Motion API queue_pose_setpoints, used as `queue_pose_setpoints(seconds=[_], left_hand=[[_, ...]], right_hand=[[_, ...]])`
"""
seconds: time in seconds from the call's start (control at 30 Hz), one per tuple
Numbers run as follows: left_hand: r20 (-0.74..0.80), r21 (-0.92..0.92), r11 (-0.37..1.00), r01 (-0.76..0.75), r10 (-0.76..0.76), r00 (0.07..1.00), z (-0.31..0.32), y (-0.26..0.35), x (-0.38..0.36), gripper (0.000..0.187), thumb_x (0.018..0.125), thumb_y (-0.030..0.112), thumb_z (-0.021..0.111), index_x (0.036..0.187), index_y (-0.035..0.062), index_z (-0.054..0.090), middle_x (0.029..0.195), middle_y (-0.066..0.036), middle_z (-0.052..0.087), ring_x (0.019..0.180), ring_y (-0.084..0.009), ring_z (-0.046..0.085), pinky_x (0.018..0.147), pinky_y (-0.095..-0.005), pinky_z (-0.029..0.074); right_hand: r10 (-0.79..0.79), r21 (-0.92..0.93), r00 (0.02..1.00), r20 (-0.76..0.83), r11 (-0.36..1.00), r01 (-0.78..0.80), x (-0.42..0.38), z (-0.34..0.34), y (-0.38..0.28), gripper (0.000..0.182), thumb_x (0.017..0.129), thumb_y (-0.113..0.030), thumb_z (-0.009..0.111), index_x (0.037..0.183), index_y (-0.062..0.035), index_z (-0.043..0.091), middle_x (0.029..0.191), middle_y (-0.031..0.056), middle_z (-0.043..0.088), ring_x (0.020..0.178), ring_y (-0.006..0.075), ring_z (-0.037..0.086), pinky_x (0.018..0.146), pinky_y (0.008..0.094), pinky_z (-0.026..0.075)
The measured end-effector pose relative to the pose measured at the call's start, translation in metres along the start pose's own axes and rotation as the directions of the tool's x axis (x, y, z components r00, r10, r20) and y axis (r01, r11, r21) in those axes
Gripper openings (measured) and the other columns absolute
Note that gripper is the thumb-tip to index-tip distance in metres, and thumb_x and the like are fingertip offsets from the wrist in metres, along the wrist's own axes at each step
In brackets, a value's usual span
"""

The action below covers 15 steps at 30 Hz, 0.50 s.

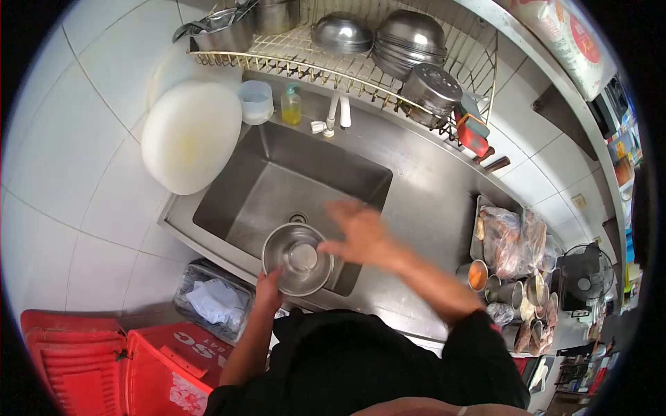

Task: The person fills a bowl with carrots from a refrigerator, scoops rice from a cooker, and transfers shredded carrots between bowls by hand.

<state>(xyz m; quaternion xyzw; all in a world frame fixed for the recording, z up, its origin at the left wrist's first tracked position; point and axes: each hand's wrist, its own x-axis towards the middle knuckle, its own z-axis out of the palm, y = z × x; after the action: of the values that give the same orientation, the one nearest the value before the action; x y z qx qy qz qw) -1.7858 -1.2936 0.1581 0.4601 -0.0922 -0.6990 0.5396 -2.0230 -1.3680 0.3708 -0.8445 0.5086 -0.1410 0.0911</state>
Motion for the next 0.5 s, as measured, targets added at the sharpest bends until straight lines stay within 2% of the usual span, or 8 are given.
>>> queue_pose_setpoints(seconds=[0.07, 0.1, 0.13, 0.2, 0.27, 0.33, 0.43, 0.5], left_hand=[[-0.030, -0.014, 0.999, 0.038, -0.039, 0.999, -0.010, -0.013, -0.011, 0.038, 0.089, 0.006, 0.060, 0.126, 0.0014, 0.052, 0.112, -0.012, 0.064, 0.102, -0.0252, 0.063, 0.092, -0.0388, 0.050], [-0.037, -0.024, 0.998, 0.050, -0.050, 0.998, -0.012, -0.015, -0.012, 0.038, 0.089, 0.006, 0.060, 0.126, 0.0017, 0.052, 0.112, -0.012, 0.064, 0.101, -0.0249, 0.063, 0.092, -0.0385, 0.050], [-0.028, -0.004, 1.000, 0.028, -0.029, 0.999, -0.017, -0.019, -0.009, 0.039, 0.089, 0.006, 0.060, 0.126, 0.0018, 0.052, 0.112, -0.011, 0.064, 0.101, -0.0245, 0.063, 0.092, -0.0381, 0.050], [-0.021, 0.036, 0.999, -0.014, 0.014, 1.000, -0.033, -0.029, -0.009, 0.039, 0.088, 0.007, 0.061, 0.126, 0.0019, 0.053, 0.111, -0.011, 0.064, 0.100, -0.0238, 0.062, 0.091, -0.0373, 0.049], [-0.032, 0.068, 0.997, -0.022, 0.024, 0.999, -0.031, -0.026, -0.014, 0.040, 0.089, 0.007, 0.060, 0.127, 0.0020, 0.052, 0.113, -0.010, 0.063, 0.101, -0.0222, 0.061, 0.091, -0.0358, 0.047], [-0.014, 0.092, 0.993, -0.071, 0.072, 0.997, -0.036, -0.025, -0.013, 0.040, 0.089, 0.007, 0.059, 0.129, 0.0019, 0.051, 0.114, -0.010, 0.063, 0.103, -0.0215, 0.060, 0.091, -0.0354, 0.047], [-0.084, 0.062, 0.992, -0.112, 0.117, 0.990, -0.035, -0.017, -0.025, 0.041, 0.090, 0.007, 0.057, 0.130, 0.0021, 0.051, 0.115, -0.009, 0.063, 0.103, -0.0202, 0.059, 0.093, -0.0346, 0.045], [-0.079, 0.031, 0.989, -0.144, 0.146, 0.986, -0.044, -0.020, -0.027, 0.041, 0.091, 0.007, 0.056, 0.131, 0.0020, 0.051, 0.116, -0.009, 0.062, 0.103, -0.0198, 0.059, 0.094, -0.0344, 0.044]], right_hand=[[-0.069, 0.006, 0.983, -0.171, 0.997, 0.072, 0.029, -0.090, 0.000, 0.061, 0.078, -0.038, 0.072, 0.123, -0.0005, 0.057, 0.126, 0.0246, 0.057, 0.121, 0.0383, 0.053, 0.099, 0.0457, 0.046], [-0.087, -0.129, 0.973, -0.214, 0.990, 0.060, 0.048, -0.136, -0.002, 0.063, 0.077, -0.030, 0.076, 0.129, -0.0019, 0.055, 0.126, 0.0215, 0.059, 0.117, 0.0377, 0.057, 0.098, 0.0431, 0.046], [-0.181, -0.280, 0.929, -0.324, 0.956, 0.089, 0.075, -0.161, 0.018, 0.061, 0.077, -0.029, 0.076, 0.128, -0.0028, 0.056, 0.125, 0.0195, 0.060, 0.114, 0.0384, 0.058, 0.098, 0.0428, 0.046], [-0.180, -0.471, 0.937, -0.300, 0.882, 0.018, 0.133, -0.207, 0.052, 0.067, 0.075, -0.028, 0.076, 0.134, -0.0088, 0.052, 0.132, 0.0209, 0.054, 0.118, 0.0379, 0.055, 0.101, 0.0425, 0.044], [-0.040, -0.653, 0.967, -0.253, 0.745, -0.140, 0.176, -0.227, 0.077, 0.078, 0.072, -0.027, 0.078, 0.141, -0.0140, 0.045, 0.142, 0.0205, 0.046, 0.127, 0.0359, 0.048, 0.105, 0.0409, 0.041], [0.123, -0.632, 0.976, -0.179, 0.746, -0.210, 0.208, -0.232, 0.124, 0.089, 0.069, -0.028, 0.080, 0.147, -0.0179, 0.037, 0.149, 0.0193, 0.037, 0.134, 0.0352, 0.040, 0.110, 0.0410, 0.037], [0.104, -0.796, 0.977, -0.186, 0.567, -0.212, 0.226, -0.235, 0.141, 0.095, 0.066, -0.033, 0.080, 0.148, -0.0219, 0.034, 0.153, 0.0186, 0.031, 0.140, 0.0348, 0.032, 0.113, 0.0418, 0.034], [0.137, -0.765, 0.979, -0.153, 0.611, -0.205, 0.244, -0.249, 0.163, 0.095, 0.066, -0.032, 0.080, 0.148, -0.0229, 0.034, 0.154, 0.0182, 0.029, 0.141, 0.0349, 0.030, 0.114, 0.0423, 0.032]])
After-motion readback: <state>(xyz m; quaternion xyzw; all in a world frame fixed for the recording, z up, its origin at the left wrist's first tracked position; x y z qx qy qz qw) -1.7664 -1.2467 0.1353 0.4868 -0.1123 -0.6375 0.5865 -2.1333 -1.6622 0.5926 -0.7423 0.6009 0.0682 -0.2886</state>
